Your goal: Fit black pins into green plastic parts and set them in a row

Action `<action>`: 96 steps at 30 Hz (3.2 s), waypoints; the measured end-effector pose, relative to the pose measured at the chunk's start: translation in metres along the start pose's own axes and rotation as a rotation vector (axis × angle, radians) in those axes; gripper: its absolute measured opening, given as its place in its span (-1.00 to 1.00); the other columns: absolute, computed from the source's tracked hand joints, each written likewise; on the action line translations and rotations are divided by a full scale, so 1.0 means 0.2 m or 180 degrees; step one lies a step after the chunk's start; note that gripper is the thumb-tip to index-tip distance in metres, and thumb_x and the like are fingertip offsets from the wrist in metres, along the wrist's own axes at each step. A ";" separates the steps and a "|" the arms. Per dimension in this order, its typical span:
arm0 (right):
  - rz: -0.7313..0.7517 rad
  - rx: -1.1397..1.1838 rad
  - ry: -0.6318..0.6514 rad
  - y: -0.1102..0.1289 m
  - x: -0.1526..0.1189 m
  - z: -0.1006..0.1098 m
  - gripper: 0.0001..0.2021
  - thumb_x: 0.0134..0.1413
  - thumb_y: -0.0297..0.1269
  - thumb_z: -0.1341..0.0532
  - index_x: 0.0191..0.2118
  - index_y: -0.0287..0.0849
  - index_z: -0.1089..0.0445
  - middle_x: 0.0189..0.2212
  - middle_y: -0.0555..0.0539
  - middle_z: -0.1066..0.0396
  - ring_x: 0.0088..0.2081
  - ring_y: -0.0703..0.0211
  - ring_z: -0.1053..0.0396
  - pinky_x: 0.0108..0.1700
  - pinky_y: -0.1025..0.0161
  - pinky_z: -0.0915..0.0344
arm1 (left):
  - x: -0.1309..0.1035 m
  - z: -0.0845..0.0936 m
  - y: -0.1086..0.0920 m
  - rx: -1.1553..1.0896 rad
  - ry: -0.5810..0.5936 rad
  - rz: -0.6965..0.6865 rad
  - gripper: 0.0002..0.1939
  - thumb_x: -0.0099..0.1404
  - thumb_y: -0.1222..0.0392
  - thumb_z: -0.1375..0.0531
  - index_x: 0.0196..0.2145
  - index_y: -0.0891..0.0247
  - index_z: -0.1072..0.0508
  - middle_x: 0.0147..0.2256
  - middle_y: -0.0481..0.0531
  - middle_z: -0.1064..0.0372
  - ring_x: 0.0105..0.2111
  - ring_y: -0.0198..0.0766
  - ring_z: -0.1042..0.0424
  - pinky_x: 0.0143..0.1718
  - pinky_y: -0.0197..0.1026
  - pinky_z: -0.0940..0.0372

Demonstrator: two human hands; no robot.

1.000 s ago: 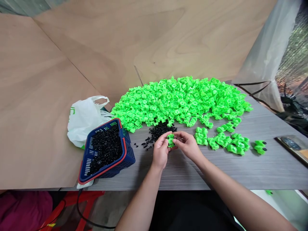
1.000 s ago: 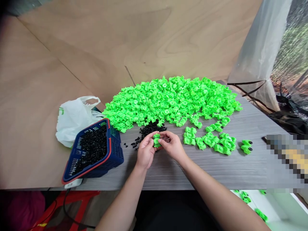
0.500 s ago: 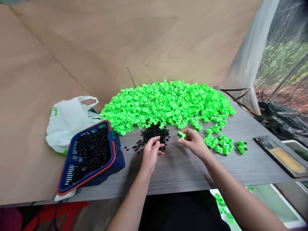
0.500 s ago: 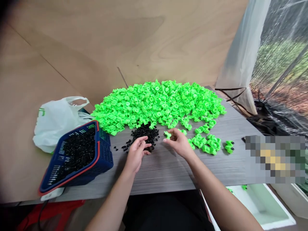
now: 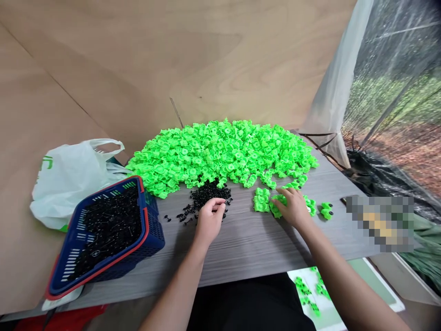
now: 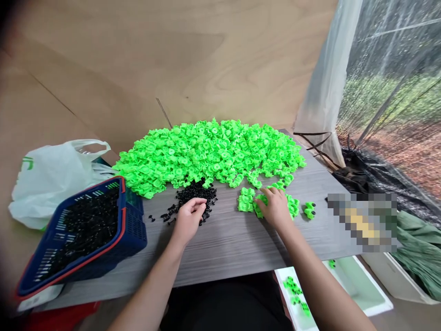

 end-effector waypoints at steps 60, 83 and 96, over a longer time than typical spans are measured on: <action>-0.1238 -0.0190 -0.0381 -0.50 0.42 0.17 -0.49 -0.01 -0.23 -0.22 0.10 -0.23 -0.27 -0.18 -0.27 -0.48 -0.19 -0.11 -0.41 -0.18 0.13 -0.25 | -0.03 -0.99 -0.16 0.1489 0.1401 -0.1147 -0.05 0.09 -0.35 -0.24 0.29 0.24 -0.18 0.32 0.35 0.00 0.30 0.22 -0.02 0.27 0.20 0.00; -0.0741 0.4120 0.0941 0.62 0.17 -0.38 -0.59 -0.06 -0.23 -0.26 -0.03 -0.21 -0.36 -0.43 0.02 -0.42 -0.47 0.23 -0.34 -0.35 0.23 -0.32 | 0.09 -0.07 0.06 -0.0661 0.0148 0.0146 -0.54 0.20 0.27 -0.24 0.07 0.15 -0.34 -0.04 0.10 -0.38 -0.40 -0.33 -0.41 -0.42 -0.23 -0.42; -0.0488 -0.0348 0.0373 0.16 0.43 -0.10 -0.68 0.06 -0.33 -0.18 -0.06 -0.27 -0.47 -0.16 -0.31 -0.49 -0.06 -0.13 -0.40 0.02 0.08 -0.20 | -0.29 -0.62 -0.10 0.1651 0.1039 -0.1284 -0.34 0.22 0.23 -0.27 0.25 0.10 -0.22 0.18 0.22 -0.16 0.18 0.09 -0.20 0.18 0.15 -0.21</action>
Point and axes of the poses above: each hand's wrist, its own x-axis towards the middle knuckle, its own z-axis out of the back of the hand, y = z × x, the point moved 7 cm from there along x, towards the middle knuckle
